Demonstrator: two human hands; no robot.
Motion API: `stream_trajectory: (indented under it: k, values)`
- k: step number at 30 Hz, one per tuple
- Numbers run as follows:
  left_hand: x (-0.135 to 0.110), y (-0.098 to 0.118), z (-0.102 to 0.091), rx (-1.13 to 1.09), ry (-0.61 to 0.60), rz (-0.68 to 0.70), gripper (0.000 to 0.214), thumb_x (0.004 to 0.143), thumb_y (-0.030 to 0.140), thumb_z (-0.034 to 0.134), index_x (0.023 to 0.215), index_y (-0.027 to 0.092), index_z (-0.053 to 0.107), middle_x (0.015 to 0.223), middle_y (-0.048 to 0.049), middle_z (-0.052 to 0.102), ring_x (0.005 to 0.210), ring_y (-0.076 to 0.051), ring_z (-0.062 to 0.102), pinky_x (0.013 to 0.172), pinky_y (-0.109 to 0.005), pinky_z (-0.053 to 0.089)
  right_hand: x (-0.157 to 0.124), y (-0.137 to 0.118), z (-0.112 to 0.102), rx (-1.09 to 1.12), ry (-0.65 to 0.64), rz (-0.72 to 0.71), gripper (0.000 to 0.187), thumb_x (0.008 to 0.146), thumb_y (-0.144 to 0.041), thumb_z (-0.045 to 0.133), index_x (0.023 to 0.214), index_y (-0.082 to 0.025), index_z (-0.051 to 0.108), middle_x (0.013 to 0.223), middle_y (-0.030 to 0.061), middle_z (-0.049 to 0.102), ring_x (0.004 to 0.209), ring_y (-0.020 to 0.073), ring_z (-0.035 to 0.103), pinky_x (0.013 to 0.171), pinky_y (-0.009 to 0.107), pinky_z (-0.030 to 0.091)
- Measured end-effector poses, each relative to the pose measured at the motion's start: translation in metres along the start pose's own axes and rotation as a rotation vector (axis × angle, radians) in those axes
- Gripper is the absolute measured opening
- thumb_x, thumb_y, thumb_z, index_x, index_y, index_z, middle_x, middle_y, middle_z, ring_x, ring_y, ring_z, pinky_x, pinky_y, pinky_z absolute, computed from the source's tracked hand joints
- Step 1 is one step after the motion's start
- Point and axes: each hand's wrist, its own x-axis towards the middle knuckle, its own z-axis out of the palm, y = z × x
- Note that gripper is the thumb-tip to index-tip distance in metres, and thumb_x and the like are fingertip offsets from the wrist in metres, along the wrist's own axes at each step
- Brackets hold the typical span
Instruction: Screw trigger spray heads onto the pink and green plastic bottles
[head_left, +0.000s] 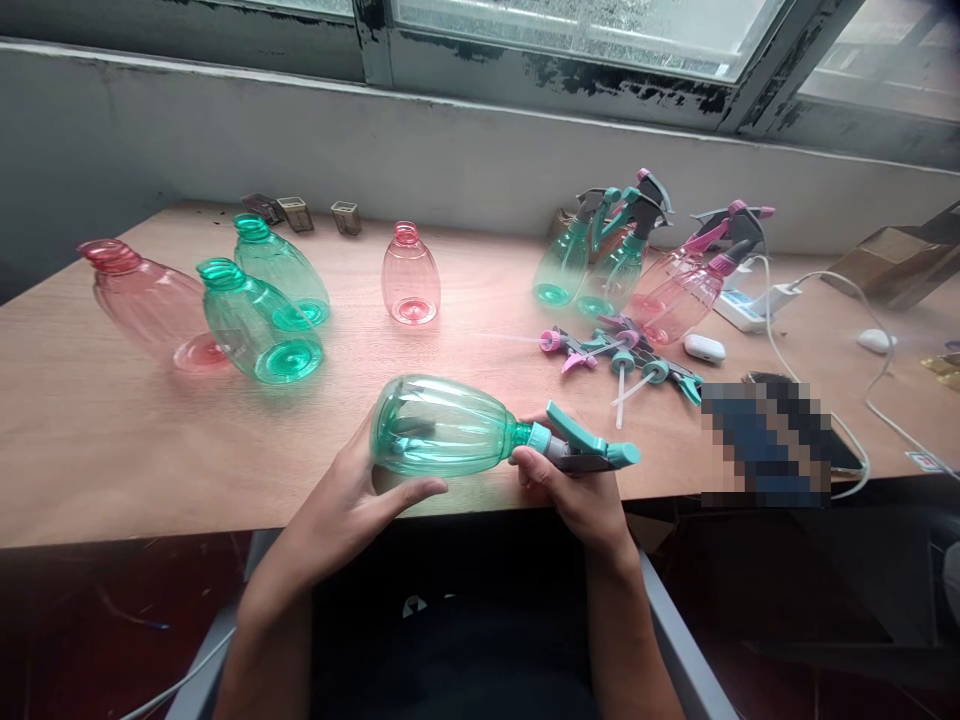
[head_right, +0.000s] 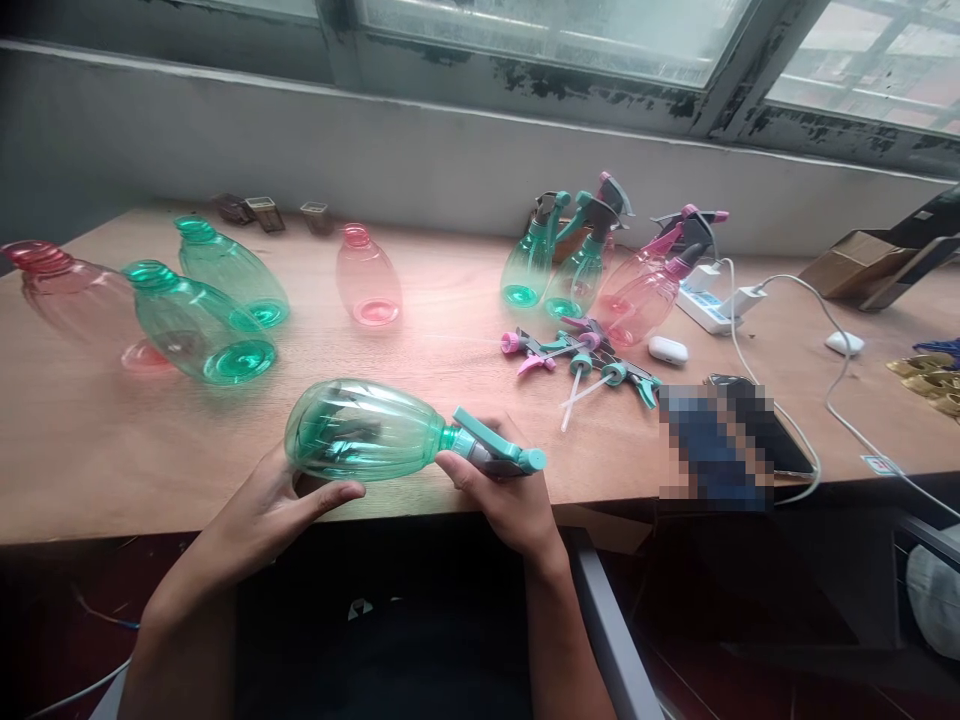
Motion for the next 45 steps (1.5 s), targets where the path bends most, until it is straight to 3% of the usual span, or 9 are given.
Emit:
stream_trajectory:
  k: [10, 20, 29, 45]
  values:
    - [0.0021, 0.0045, 0.0008, -0.013, 0.001, 0.028, 0.087, 0.084, 0.057, 0.076, 0.157, 0.032, 0.036, 0.146, -0.0074, 0.063, 0.130, -0.035, 0.063, 0.114, -0.047, 0.049, -0.0002, -0.0012, 0.0015, -0.005, 0.009, 0.000, 0.030, 0.089, -0.037, 0.080, 0.112, -0.024, 0.066, 0.075, -0.0032, 0.063, 0.066, 0.0163, 0.059, 0.064, 0.031, 0.047]
    - [0.0016, -0.0012, -0.0003, -0.013, -0.003, 0.013, 0.089, 0.085, 0.051, 0.077, 0.160, 0.030, 0.034, 0.154, -0.0093, 0.057, 0.130, -0.035, 0.063, 0.113, -0.047, 0.050, 0.0004, -0.0014, 0.0015, 0.004, -0.005, -0.007, 0.027, 0.090, -0.037, 0.080, 0.110, -0.026, 0.065, 0.078, -0.0032, 0.064, 0.064, 0.0150, 0.058, 0.062, 0.031, 0.046]
    - [0.0012, 0.0039, -0.0001, -0.020, 0.006, 0.011, 0.082, 0.085, 0.051, 0.077, 0.155, 0.027, 0.041, 0.138, -0.0092, 0.068, 0.126, -0.034, 0.066, 0.109, -0.047, 0.053, -0.0003, -0.0021, 0.0012, -0.031, 0.003, 0.019, 0.031, 0.089, -0.042, 0.080, 0.110, -0.025, 0.065, 0.075, -0.0023, 0.065, 0.065, 0.0176, 0.061, 0.057, 0.031, 0.047]
    - [0.0009, 0.0005, 0.0001, -0.039, -0.012, 0.004, 0.084, 0.085, 0.050, 0.077, 0.157, 0.032, 0.038, 0.153, -0.0065, 0.059, 0.129, -0.034, 0.064, 0.114, -0.047, 0.049, -0.0005, -0.0015, 0.0012, -0.011, -0.013, 0.000, 0.025, 0.092, -0.035, 0.079, 0.111, -0.025, 0.066, 0.071, -0.0044, 0.063, 0.059, 0.0139, 0.056, 0.056, 0.028, 0.045]
